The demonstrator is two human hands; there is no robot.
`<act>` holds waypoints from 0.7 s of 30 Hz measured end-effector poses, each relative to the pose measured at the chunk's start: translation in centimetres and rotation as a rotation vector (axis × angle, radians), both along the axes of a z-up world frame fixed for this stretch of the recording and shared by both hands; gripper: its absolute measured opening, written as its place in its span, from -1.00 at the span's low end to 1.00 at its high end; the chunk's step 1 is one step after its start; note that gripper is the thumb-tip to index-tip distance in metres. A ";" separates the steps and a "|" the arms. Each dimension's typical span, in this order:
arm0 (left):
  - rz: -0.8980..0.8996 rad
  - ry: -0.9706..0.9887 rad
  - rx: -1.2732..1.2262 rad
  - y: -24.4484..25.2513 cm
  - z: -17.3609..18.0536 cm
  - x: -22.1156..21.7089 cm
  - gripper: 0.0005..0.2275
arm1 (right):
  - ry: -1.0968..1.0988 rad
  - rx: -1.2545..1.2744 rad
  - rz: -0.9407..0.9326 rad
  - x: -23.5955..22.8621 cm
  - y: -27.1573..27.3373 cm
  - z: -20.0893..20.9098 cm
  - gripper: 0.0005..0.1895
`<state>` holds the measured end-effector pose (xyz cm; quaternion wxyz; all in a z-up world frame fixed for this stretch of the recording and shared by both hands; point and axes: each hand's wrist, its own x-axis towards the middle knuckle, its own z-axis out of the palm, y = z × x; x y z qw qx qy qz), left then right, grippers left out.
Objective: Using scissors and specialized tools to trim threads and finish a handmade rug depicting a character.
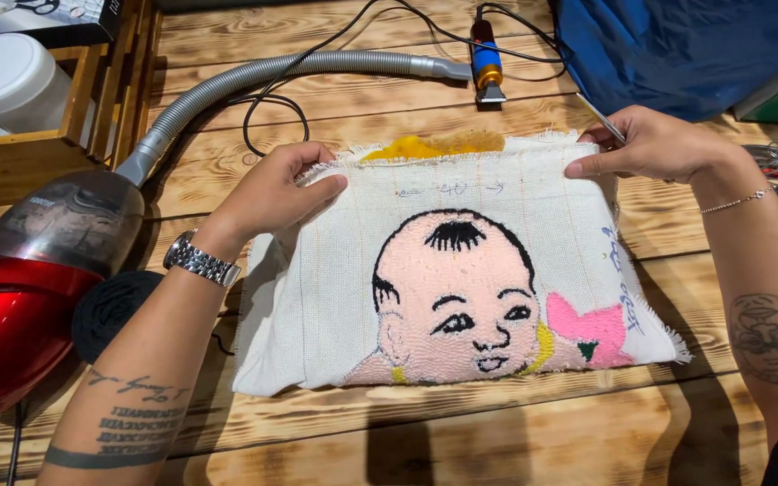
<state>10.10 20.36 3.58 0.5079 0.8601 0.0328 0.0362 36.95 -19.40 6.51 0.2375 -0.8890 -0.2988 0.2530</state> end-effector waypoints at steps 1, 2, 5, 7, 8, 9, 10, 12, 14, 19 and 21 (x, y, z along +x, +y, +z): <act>0.000 0.003 -0.001 0.0 -0.6 -0.1 -0.83 | 0.003 -0.001 0.000 0.3 0.0 -0.7 -0.68; -0.006 0.010 0.015 0.0 -1.1 -0.1 -0.82 | 0.043 0.039 0.020 0.5 -0.1 -1.5 -0.68; 0.001 0.067 0.005 -0.4 -2.2 -0.7 -0.82 | 0.089 0.080 0.057 0.5 0.0 -2.9 -0.66; 0.012 0.119 -0.022 -0.5 -3.1 -1.1 -0.83 | 0.097 0.079 0.073 0.2 0.2 -3.4 -0.64; 0.015 0.134 -0.036 -0.5 -3.6 -1.3 -0.83 | 0.118 0.049 0.045 0.0 0.2 -3.6 -0.64; 0.017 0.150 -0.051 -0.4 -4.2 -1.5 -0.83 | 0.140 0.018 0.018 -0.3 0.2 -3.8 -0.63; 0.017 0.152 -0.052 -0.5 -4.4 -1.6 -0.83 | 0.142 0.017 0.017 -0.2 0.2 -4.1 -0.63; 0.021 0.128 0.024 -0.5 -4.7 -1.8 -0.79 | 0.157 0.065 0.014 -0.1 0.0 -4.7 -0.63; 0.031 0.120 0.061 -0.5 -5.0 -1.8 -0.78 | 0.138 0.047 0.004 0.5 -0.1 -5.5 -0.62; 0.062 0.040 0.170 0.3 -6.8 -0.7 -0.76 | 0.090 0.090 0.022 0.0 0.9 -5.3 -0.62; 0.098 -0.002 0.197 0.5 -7.2 -0.2 -0.75 | -0.049 0.076 0.015 -0.2 1.4 -5.3 -0.62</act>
